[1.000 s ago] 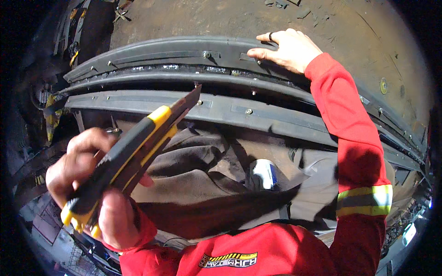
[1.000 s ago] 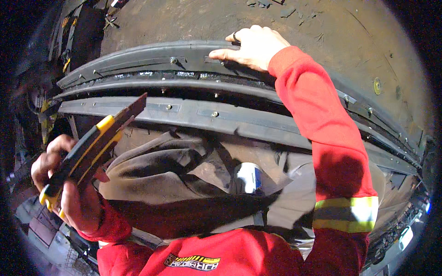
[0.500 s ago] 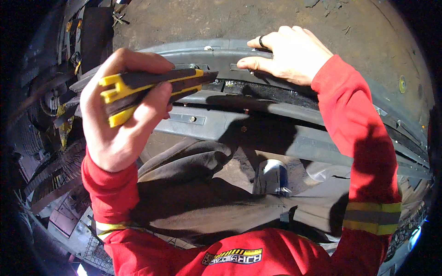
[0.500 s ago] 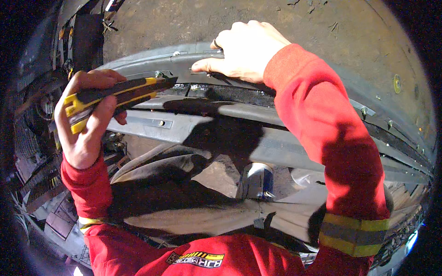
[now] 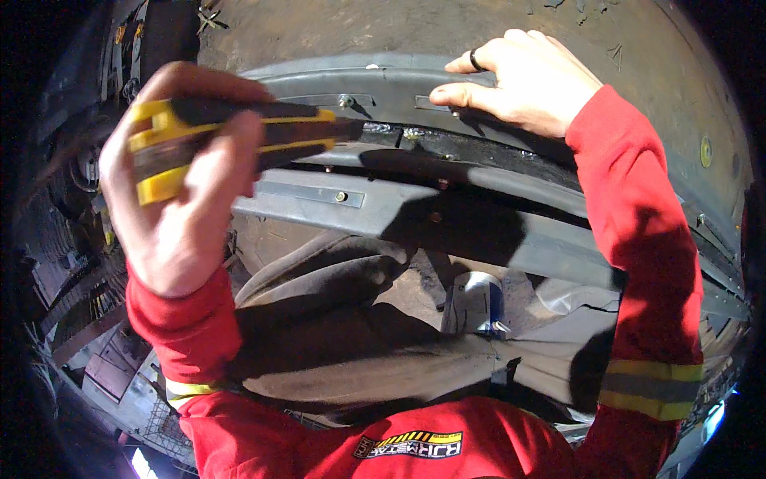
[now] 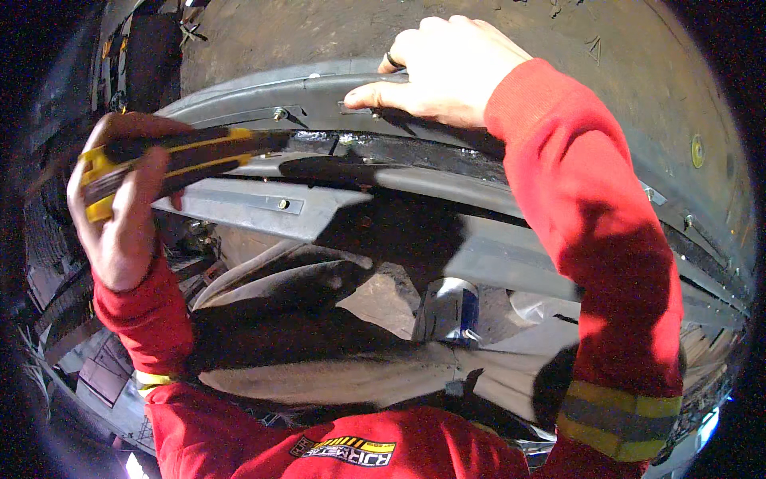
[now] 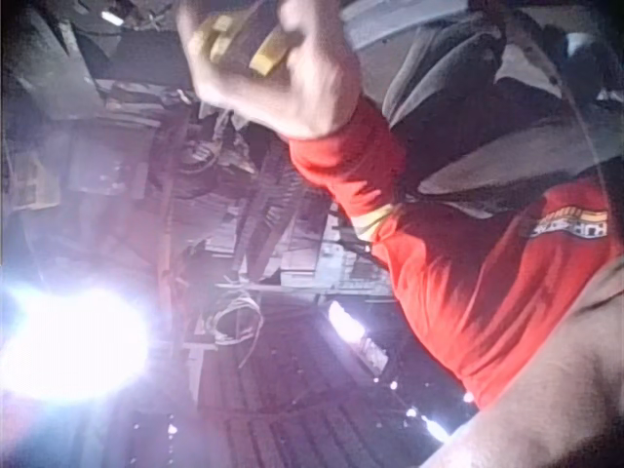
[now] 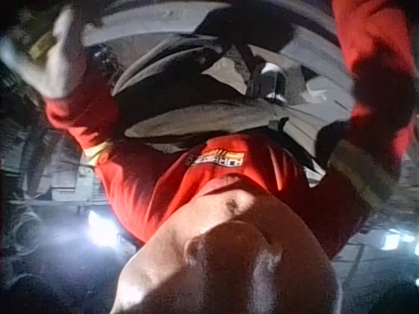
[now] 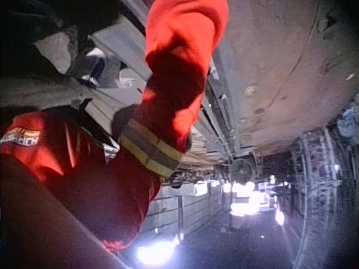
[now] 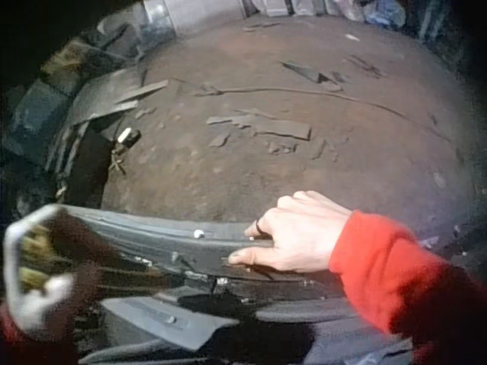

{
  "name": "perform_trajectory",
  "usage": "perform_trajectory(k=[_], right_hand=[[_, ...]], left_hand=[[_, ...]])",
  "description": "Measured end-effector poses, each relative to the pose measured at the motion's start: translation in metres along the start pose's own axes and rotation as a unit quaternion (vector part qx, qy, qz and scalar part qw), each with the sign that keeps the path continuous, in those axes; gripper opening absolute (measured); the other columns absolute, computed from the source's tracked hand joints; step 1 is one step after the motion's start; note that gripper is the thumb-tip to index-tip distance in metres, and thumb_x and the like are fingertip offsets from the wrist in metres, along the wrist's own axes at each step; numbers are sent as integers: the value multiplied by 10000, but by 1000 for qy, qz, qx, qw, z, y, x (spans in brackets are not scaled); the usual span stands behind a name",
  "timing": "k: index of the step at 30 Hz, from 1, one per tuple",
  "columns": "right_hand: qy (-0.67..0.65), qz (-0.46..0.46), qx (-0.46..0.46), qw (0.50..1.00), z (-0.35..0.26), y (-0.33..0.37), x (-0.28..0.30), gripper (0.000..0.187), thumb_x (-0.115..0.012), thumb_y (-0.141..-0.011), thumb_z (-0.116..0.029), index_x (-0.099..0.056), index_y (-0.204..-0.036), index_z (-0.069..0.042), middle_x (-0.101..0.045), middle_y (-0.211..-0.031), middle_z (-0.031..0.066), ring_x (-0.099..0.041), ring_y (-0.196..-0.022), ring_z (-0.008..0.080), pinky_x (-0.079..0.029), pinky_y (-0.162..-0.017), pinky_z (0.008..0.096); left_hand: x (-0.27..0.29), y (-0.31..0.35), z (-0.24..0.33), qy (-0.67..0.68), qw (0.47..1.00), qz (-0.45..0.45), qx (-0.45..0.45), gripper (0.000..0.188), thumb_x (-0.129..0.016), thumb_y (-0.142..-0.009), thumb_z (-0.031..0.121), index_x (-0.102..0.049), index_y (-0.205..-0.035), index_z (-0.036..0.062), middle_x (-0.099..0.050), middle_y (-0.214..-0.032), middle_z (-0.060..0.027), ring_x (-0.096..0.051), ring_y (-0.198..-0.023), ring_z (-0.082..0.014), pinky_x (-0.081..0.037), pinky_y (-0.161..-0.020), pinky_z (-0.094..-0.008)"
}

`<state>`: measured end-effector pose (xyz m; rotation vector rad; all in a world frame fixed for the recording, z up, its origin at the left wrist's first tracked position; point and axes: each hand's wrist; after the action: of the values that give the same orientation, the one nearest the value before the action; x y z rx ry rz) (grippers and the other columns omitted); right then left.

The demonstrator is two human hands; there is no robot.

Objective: The person uses a yellow utility knife to scrape and remove old sealant or adhesive from the edge of a large, curved metal panel. The person works systematically along the seam, using the blade to lift and clear the material.

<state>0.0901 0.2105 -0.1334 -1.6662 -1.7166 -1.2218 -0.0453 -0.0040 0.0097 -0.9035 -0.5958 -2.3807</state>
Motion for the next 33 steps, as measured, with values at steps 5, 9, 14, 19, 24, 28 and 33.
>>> perform_trajectory(k=[5,9,14,19,24,28,33], right_hand=[[-22,-51,-20,998,-3,-2,5,672,-518,-835,-693,-737,-1047,-94,-681,-993,206,-628,-991,361,-474,-917,428],[-19,-45,-14,999,-7,-1,10,641,-551,-838,-656,-730,-1070,-86,-694,-955,204,-636,-951,356,-478,-890,428],[-55,-35,-14,998,-1,-4,1,604,-622,-818,-600,-720,-1080,-65,-686,-861,213,-651,-846,351,-485,-812,420],[-75,-80,-75,991,-6,-5,10,571,-649,-812,-567,-718,-1081,-68,-647,-748,223,-646,-768,347,-475,-740,408],[-57,-47,-40,997,-4,-8,3,589,-644,-805,-586,-720,-1084,-72,-669,-788,215,-648,-787,352,-486,-757,405],[-22,-13,-9,1000,-1,-8,1,639,-624,-806,-617,-715,-1082,-48,-687,-839,207,-652,-836,355,-494,-797,404],[-23,-1,16,1000,-2,-10,-2,665,-617,-814,-605,-694,-1096,-7,-688,-809,192,-661,-841,340,-494,-814,400]], left_hand=[[56,19,-26,-122,963,31,-239,310,-614,-868,85,-561,-1142,-51,-649,-1016,-226,-646,-782,-252,-529,-675,-333],[50,36,-45,92,985,98,-108,333,-600,-873,140,-539,-1150,-33,-623,-1041,-242,-640,-750,-240,-522,-631,-305],[33,42,-80,175,978,99,-59,364,-583,-878,208,-510,-1161,-10,-591,-1071,-262,-633,-709,-225,-512,-575,-270],[31,37,-84,140,985,95,-40,398,-581,-883,276,-490,-1167,12,-574,-1091,-275,-622,-662,-206,-498,-526,-241],[2,20,-70,195,974,72,-91,355,-622,-847,178,-506,-1120,-17,-611,-1029,-250,-617,-678,-182,-505,-548,-249],[-5,-2,-57,97,987,-34,-120,236,-606,-790,56,-572,-983,-75,-635,-981,-219,-630,-725,-179,-521,-576,-249],[-21,-12,-49,52,995,-38,-80,202,-615,-803,62,-593,-957,-67,-654,-917,-151,-592,-643,-118,-493,-554,-227]])
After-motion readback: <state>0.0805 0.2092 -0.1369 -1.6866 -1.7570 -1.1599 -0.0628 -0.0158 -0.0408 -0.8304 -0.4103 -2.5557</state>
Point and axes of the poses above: each hand's wrist, its own y-axis away from the middle knuckle, its own x-axis out of the back of the hand, z = x × y
